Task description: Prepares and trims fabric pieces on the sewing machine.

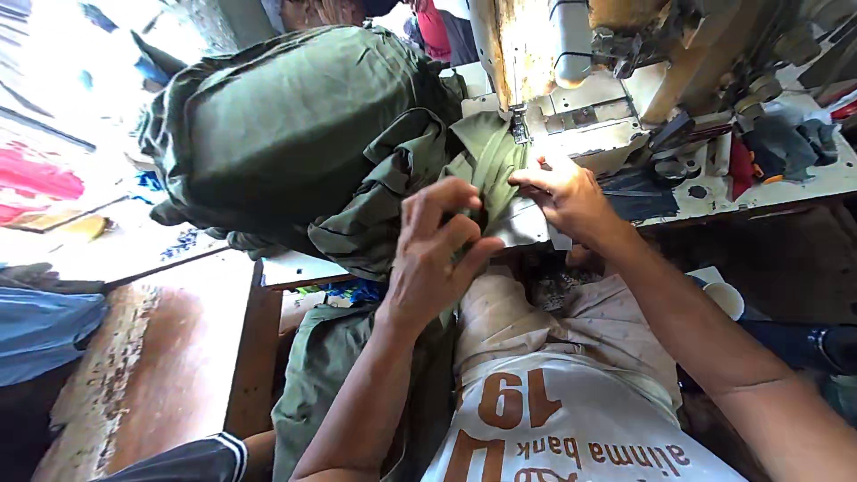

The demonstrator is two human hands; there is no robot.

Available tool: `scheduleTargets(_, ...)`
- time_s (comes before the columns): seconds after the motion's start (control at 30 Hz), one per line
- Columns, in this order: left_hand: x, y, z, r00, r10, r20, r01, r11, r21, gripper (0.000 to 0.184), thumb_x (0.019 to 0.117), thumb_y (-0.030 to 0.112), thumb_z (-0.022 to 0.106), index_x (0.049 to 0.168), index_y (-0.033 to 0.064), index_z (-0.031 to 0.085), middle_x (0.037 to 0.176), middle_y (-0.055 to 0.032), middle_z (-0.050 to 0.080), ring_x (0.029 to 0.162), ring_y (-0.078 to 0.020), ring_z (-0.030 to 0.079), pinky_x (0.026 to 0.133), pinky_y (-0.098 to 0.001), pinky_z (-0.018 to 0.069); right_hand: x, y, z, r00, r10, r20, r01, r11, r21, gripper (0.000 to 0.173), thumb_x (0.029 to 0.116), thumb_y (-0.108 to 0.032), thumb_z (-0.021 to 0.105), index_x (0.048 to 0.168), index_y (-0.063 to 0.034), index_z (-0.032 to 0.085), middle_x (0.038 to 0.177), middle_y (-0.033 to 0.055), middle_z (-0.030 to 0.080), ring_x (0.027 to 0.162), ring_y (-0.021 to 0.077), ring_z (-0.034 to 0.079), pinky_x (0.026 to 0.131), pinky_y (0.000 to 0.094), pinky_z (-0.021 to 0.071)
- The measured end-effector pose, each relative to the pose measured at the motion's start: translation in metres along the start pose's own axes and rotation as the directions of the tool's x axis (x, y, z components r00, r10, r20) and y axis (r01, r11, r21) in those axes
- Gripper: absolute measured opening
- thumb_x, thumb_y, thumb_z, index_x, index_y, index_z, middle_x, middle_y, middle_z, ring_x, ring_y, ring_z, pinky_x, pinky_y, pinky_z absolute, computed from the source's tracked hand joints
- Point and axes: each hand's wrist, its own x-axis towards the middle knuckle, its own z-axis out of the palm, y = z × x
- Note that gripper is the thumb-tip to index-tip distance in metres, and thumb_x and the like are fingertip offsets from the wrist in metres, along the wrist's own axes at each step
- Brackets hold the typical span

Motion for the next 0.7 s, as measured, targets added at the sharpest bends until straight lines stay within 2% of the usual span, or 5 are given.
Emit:
scheduleTargets(0.23,-0.004,-0.014,0.081,0.981,0.131,-0.145,-0.158,0.968,-0.193,0.031,0.0921,0.034,0.077,0.083,0.0082,0.062,0.095,-0.0081,0.063,0.091,-0.0184,0.063,0.077,-0.0320,0.0546,-0.056,-0.012,-0.005,0.999,-0.053,0.011,0.044,0.910,0.412,0.014,0.0990,-0.005,0.065,0.108,-0.0061,0.076,0.115,0.0044,0.071,0.110,0.0133,0.068,0.096,0.0322,0.0585)
scheduleTargets(0.3,-0.002,-0.033,0.104,0.984,0.125,-0.130,-0.124,0.992,0.017,0.049,0.0819,0.052,0.083,0.112,0.0148,0.069,0.112,-0.0090,0.062,0.103,-0.0235,0.058,0.090,-0.0395,0.0481,-0.071,-0.011,0.000,0.997,0.076,-0.009,-0.063,0.884,0.463,0.010,0.0991,-0.006,0.066,0.106,-0.0049,0.073,0.108,0.0050,0.070,0.095,0.0113,0.069,0.081,0.0282,0.0614)
scheduleTargets(0.4,0.008,-0.064,0.123,0.990,0.130,-0.053,-0.114,0.963,0.245,0.067,0.0801,0.033,0.078,0.144,0.0263,0.059,0.145,-0.0138,0.053,0.127,-0.0356,0.050,0.110,-0.0558,0.0334,-0.083,-0.015,0.004,0.980,0.194,-0.044,-0.146,0.854,0.500,0.010,0.0977,-0.006,0.068,0.106,-0.0028,0.073,0.108,0.0072,0.070,0.084,0.0119,0.069,0.070,0.0279,0.0623)
scheduleTargets(0.57,0.023,-0.068,0.108,0.990,0.138,0.020,-0.138,0.943,0.304,0.010,0.0855,0.017,0.069,0.092,0.0207,0.076,0.137,-0.0011,0.066,0.126,-0.0299,0.056,0.111,-0.0570,0.0295,-0.083,-0.022,0.008,0.955,0.290,-0.067,-0.209,0.813,0.544,0.010,0.0977,-0.008,0.069,0.105,-0.0030,0.073,0.108,0.0062,0.072,0.084,0.0131,0.070,0.073,0.0303,0.0632)
scheduleTargets(0.7,0.035,-0.062,0.094,0.990,0.088,0.106,-0.120,0.934,0.338,0.003,0.0856,0.017,0.070,0.085,0.0174,0.073,0.134,0.0000,0.067,0.128,-0.0285,0.056,0.113,-0.0599,0.0268,-0.074,-0.022,0.010,0.914,0.401,-0.064,-0.294,0.761,0.578,0.011,0.0986,-0.011,0.068,0.106,-0.0052,0.074,0.101,0.0040,0.071,0.068,0.0109,0.065,0.058,0.0276,0.0592)
